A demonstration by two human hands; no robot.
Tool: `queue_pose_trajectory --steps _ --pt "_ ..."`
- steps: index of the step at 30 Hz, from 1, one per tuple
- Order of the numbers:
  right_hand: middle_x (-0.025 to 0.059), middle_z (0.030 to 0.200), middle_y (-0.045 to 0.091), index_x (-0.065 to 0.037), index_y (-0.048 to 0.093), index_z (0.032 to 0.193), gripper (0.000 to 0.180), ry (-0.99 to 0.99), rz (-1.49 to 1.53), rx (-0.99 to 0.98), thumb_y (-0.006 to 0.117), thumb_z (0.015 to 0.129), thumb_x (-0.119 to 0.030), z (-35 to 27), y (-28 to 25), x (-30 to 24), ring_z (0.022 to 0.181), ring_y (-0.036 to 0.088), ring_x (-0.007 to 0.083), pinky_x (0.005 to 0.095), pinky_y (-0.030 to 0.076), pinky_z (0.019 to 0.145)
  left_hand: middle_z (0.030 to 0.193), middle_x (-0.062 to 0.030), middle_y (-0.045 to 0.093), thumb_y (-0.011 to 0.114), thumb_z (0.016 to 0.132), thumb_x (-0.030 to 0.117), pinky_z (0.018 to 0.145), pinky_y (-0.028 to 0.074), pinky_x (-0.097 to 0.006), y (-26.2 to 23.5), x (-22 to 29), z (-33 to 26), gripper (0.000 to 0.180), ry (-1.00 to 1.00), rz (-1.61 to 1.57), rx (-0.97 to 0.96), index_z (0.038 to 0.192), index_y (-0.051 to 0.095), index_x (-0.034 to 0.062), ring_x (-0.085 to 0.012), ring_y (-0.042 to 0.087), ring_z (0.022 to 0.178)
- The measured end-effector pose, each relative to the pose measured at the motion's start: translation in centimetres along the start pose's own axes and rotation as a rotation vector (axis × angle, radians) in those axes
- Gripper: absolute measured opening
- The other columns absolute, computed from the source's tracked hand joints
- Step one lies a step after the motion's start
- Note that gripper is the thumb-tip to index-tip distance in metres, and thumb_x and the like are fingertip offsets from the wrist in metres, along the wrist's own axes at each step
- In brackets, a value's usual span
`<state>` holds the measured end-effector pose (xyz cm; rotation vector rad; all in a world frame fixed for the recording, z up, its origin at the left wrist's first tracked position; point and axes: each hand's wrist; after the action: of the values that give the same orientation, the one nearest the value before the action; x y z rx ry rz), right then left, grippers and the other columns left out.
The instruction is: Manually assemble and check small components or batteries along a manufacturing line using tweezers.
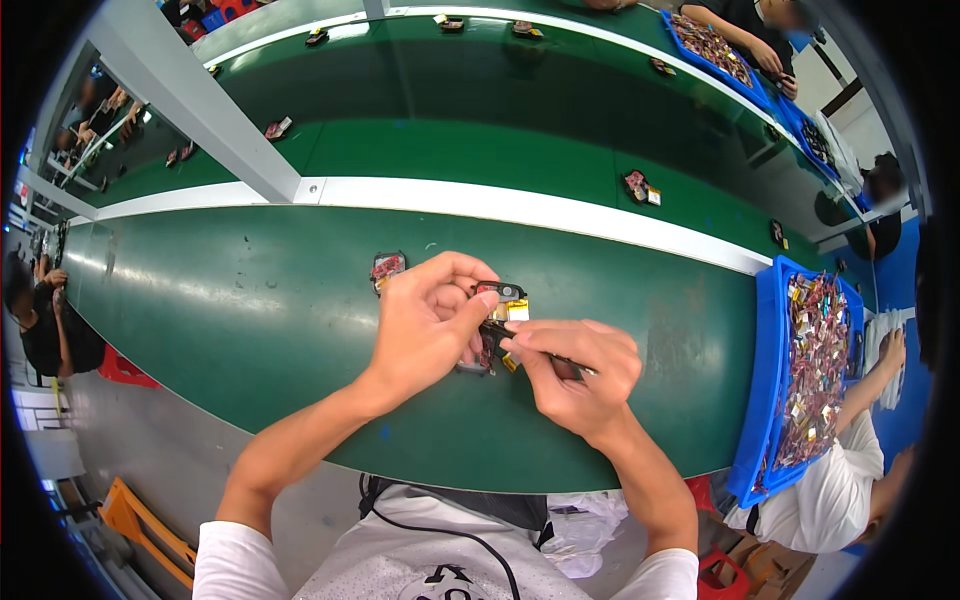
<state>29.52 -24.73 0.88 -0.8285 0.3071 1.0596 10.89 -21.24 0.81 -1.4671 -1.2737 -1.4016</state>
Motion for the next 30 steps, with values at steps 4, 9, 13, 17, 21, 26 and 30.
queue_pose_trajectory --steps 4,9,13,17,21,26,30 --pt "0.0106 0.083 0.077 -0.004 0.074 0.086 0.019 0.009 0.003 0.175 0.083 0.073 0.007 0.8 -0.6 1.2 0.062 0.071 0.0158 0.0241 0.045 0.044 0.076 -0.007 0.066 0.066 0.093 0.0 0.041 0.049 -0.027 -0.6 0.5 4.8 0.012 0.058 0.172 0.047 0.103 0.065 -0.0071 -0.0125 0.063 0.052" --pt "0.0135 0.095 0.077 0.001 0.07 0.092 0.021 0.065 0.046 0.288 0.082 0.077 0.008 0.9 -1.2 1.9 0.051 0.058 0.0072 0.0218 0.039 0.041 0.081 -0.01 0.069 0.07 0.09 0.005 0.048 0.052 -0.029 -6.9 1.3 16.2 0.02 0.158 0.392 0.377 0.107 0.068 -0.0051 -0.0175 0.067 0.055" --pt "0.0109 0.095 0.078 -0.002 0.071 0.093 0.023 0.042 0.04 0.242 0.084 0.075 0.006 0.5 -0.5 2.5 0.041 0.043 0.0043 0.0205 0.035 0.041 0.094 -0.0175 0.068 0.073 0.091 0.02 0.07 0.057 -0.04 -9.8 0.0 18.5 0.028 0.515 1.32 0.756 0.111 0.07 0.002 -0.0302 0.071 0.081" --pt "0.0109 0.095 0.078 -0.002 0.071 0.093 0.023 0.049 0.024 0.229 0.084 0.075 0.006 0.7 -0.9 2.2 0.041 0.043 0.0047 0.0209 0.035 0.041 0.088 -0.0136 0.068 0.073 0.09 0.022 0.07 0.051 -0.04 -7.4 2.3 12.8 0.024 0.657 1.139 0.478 0.104 0.073 0.0019 -0.0272 0.066 0.077" --pt "0.0103 0.094 0.078 -0.002 0.072 0.093 0.023 0.039 0.032 0.259 0.083 0.075 0.006 0.3 -1.4 2.4 0.04 0.042 0.0044 0.021 0.035 0.041 0.084 -0.01 0.068 0.078 0.085 0.016 0.064 0.047 -0.034 -2.2 3.2 4.0 0.017 0.216 0.895 -0.172 0.095 0.075 0.0021 -0.0168 0.058 0.068" --pt "0.0094 0.094 0.078 -0.002 0.073 0.093 0.022 0.067 0.041 0.243 0.083 0.075 0.006 0.3 -0.9 2.2 0.04 0.042 0.0041 0.0211 0.034 0.042 0.089 -0.0087 0.065 0.085 0.077 0.014 0.067 0.048 -0.036 -1.0 2.1 0.9 0.022 0.187 0.897 -0.373 0.094 0.074 0.0028 -0.0214 0.06 0.072" --pt "0.0079 0.093 0.078 -0.002 0.073 0.093 0.022 0.101 0.009 0.244 0.084 0.075 0.004 0.1 -1.1 2.4 0.041 0.041 0.0036 0.0213 0.034 0.042 0.093 -0.0113 0.066 0.086 0.075 0.016 0.074 0.048 -0.041 0.0 2.0 0.9 0.024 0.132 1.007 -0.356 0.09 0.071 0.0027 -0.0282 0.064 0.087"
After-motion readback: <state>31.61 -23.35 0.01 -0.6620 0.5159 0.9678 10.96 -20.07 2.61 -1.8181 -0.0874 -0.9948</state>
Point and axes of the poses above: each hand's wrist, its own z-axis towards the middle knuckle, its own y-axis out of the palm, x = y × z
